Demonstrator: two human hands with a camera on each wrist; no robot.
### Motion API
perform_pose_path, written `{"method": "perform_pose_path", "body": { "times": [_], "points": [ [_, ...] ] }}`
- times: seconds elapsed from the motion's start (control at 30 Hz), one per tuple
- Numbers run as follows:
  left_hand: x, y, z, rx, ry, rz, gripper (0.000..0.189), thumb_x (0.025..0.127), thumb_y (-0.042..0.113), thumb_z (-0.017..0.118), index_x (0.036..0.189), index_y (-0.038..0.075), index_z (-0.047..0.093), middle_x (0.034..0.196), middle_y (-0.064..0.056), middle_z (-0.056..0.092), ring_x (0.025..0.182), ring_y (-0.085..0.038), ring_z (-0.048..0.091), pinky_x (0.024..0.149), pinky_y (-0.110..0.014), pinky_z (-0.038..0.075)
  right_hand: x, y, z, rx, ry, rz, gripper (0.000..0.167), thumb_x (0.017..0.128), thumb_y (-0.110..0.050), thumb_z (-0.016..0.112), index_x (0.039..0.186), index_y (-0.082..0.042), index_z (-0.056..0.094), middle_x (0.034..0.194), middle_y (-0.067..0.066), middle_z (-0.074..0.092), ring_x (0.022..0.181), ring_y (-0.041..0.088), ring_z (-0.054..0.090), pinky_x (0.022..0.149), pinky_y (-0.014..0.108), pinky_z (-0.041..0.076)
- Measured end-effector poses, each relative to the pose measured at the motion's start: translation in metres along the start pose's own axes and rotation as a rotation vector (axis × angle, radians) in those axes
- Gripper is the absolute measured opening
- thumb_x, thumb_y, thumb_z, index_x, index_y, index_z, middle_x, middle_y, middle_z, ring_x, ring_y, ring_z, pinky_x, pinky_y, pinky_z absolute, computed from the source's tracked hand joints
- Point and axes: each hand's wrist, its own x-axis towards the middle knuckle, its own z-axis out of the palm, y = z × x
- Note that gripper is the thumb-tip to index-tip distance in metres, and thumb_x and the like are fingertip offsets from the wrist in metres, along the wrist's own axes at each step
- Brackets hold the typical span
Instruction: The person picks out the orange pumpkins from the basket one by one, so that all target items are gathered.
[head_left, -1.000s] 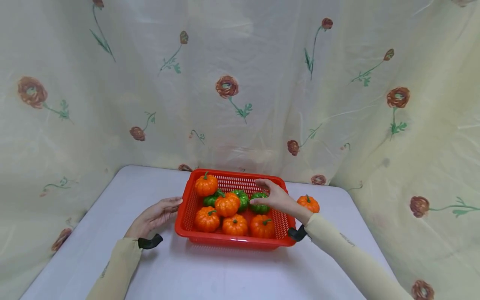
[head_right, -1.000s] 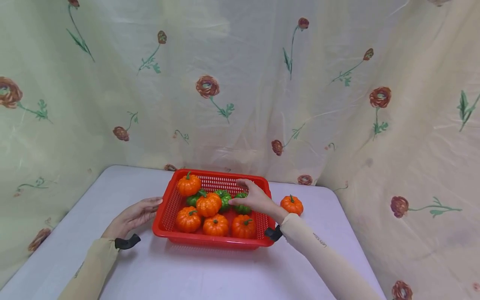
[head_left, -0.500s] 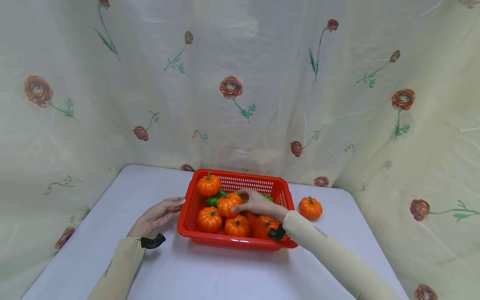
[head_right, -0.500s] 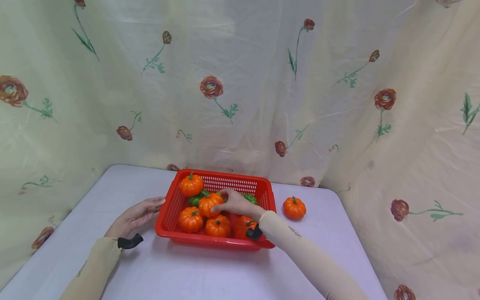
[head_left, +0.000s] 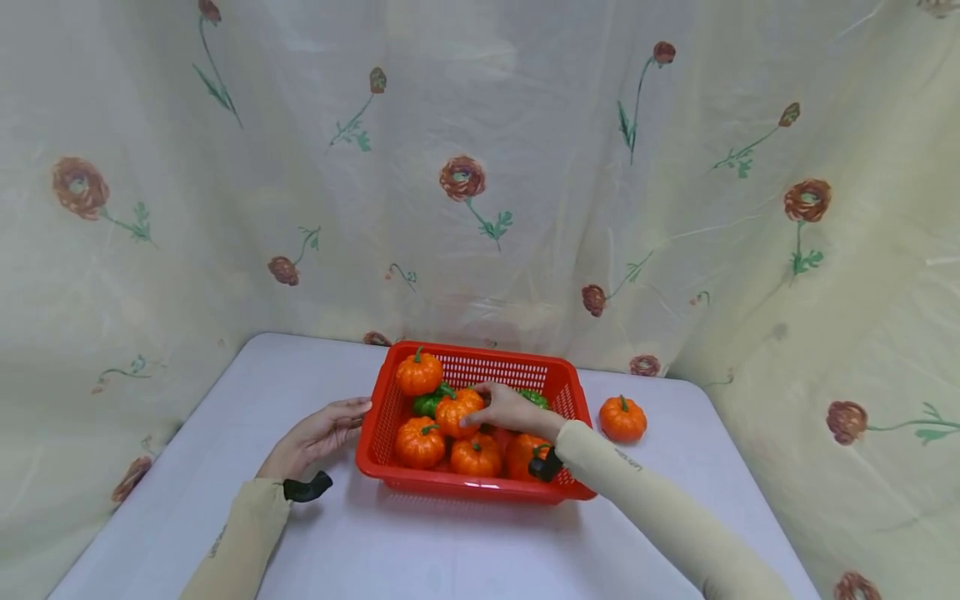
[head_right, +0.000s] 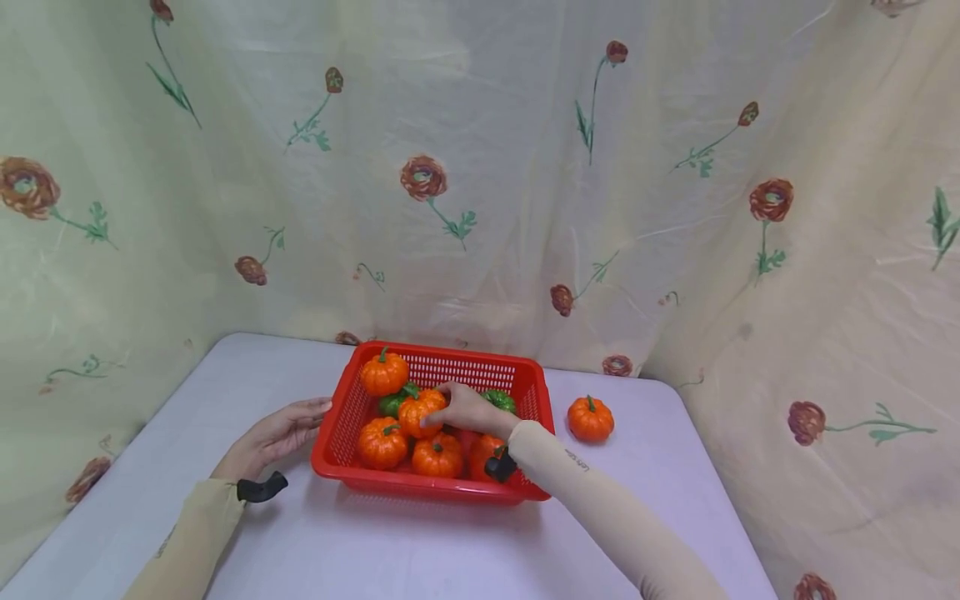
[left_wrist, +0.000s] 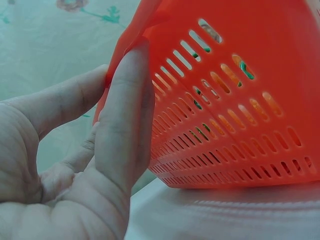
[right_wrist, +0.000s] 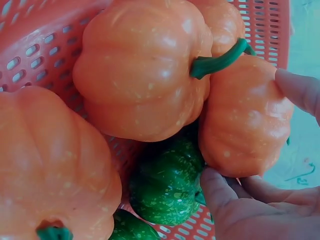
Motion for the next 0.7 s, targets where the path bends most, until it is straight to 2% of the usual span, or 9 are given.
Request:
{"method": "perform_pose_path", "body": {
  "times": [0.03, 0.2, 0.27, 0.43, 0.5, 0.6, 0.67, 0.7],
  "points": [
    [0.001, -0.001, 0.0, 0.006, -0.022, 0.008, 0.061, 0.091, 0.019, 0.067, 0.144, 0.008, 0.039, 0.123, -0.005, 0.065, 0.106, -0.017, 0.066, 0.093, -0.027, 0.053, 0.0, 0.001, 0.0, 0.003, -0.001, 0.002, 0.069, 0.077, -0.037, 0.08, 0.133, -0.007, 0.052, 0.127, 0.006, 0.06, 0.108, 0.017, 0.059, 0.101, 0.038, 0.048],
    [0.003, -0.002, 0.001, -0.024, -0.04, 0.03, 0.058, 0.092, 0.015, 0.066, 0.141, 0.005, 0.039, 0.122, -0.007, 0.064, 0.106, -0.019, 0.066, 0.095, -0.03, 0.053, -0.001, 0.004, -0.003, 0.021, 0.002, 0.01, 0.068, 0.076, -0.038, 0.08, 0.131, -0.009, 0.054, 0.126, 0.005, 0.06, 0.108, 0.017, 0.059, 0.102, 0.039, 0.048],
    [0.003, -0.001, 0.001, -0.033, -0.028, 0.03, 0.059, 0.09, 0.015, 0.068, 0.141, 0.005, 0.039, 0.121, -0.007, 0.065, 0.106, -0.019, 0.066, 0.094, -0.03, 0.053, -0.001, 0.004, -0.005, 0.034, 0.004, -0.001, 0.066, 0.076, -0.036, 0.081, 0.13, -0.009, 0.055, 0.125, 0.004, 0.062, 0.107, 0.016, 0.06, 0.102, 0.038, 0.048],
    [0.004, 0.001, 0.005, -0.034, -0.099, 0.023, 0.057, 0.095, 0.013, 0.06, 0.145, 0.003, 0.033, 0.124, -0.008, 0.063, 0.106, -0.02, 0.066, 0.092, -0.03, 0.054, -0.004, 0.005, -0.008, 0.065, -0.004, -0.033, 0.062, 0.077, -0.032, 0.081, 0.129, -0.009, 0.057, 0.122, 0.004, 0.064, 0.104, 0.014, 0.061, 0.101, 0.036, 0.048],
    [0.003, 0.001, 0.005, -0.033, -0.101, 0.019, 0.055, 0.096, 0.013, 0.059, 0.144, 0.003, 0.034, 0.122, -0.008, 0.064, 0.105, -0.019, 0.066, 0.092, -0.029, 0.054, -0.007, 0.004, -0.011, 0.101, -0.009, -0.034, 0.063, 0.078, -0.031, 0.08, 0.131, -0.008, 0.055, 0.125, 0.005, 0.063, 0.106, 0.015, 0.061, 0.101, 0.036, 0.049],
    [0.001, 0.0, 0.003, -0.046, -0.052, 0.01, 0.052, 0.094, 0.014, 0.064, 0.139, 0.006, 0.04, 0.119, -0.007, 0.066, 0.104, -0.018, 0.067, 0.092, -0.028, 0.054, -0.012, 0.003, -0.017, 0.149, -0.019, -0.031, 0.067, 0.079, -0.032, 0.079, 0.135, -0.008, 0.051, 0.129, 0.006, 0.06, 0.11, 0.018, 0.06, 0.102, 0.038, 0.049],
    [0.001, 0.0, 0.003, -0.047, -0.051, 0.006, 0.05, 0.093, 0.015, 0.064, 0.137, 0.007, 0.042, 0.118, -0.006, 0.066, 0.104, -0.017, 0.067, 0.092, -0.028, 0.054, -0.016, 0.002, -0.022, 0.178, -0.018, -0.026, 0.069, 0.079, -0.033, 0.079, 0.137, -0.009, 0.049, 0.132, 0.007, 0.057, 0.113, 0.02, 0.059, 0.103, 0.04, 0.048],
    [0.001, 0.0, 0.002, -0.044, -0.071, 0.009, 0.049, 0.094, 0.014, 0.062, 0.138, 0.006, 0.042, 0.119, -0.007, 0.066, 0.104, -0.018, 0.067, 0.093, -0.028, 0.054, -0.018, 0.003, -0.025, 0.179, -0.015, -0.019, 0.07, 0.079, -0.035, 0.079, 0.137, -0.011, 0.048, 0.132, 0.006, 0.057, 0.114, 0.02, 0.058, 0.104, 0.04, 0.048]
  ]
}}
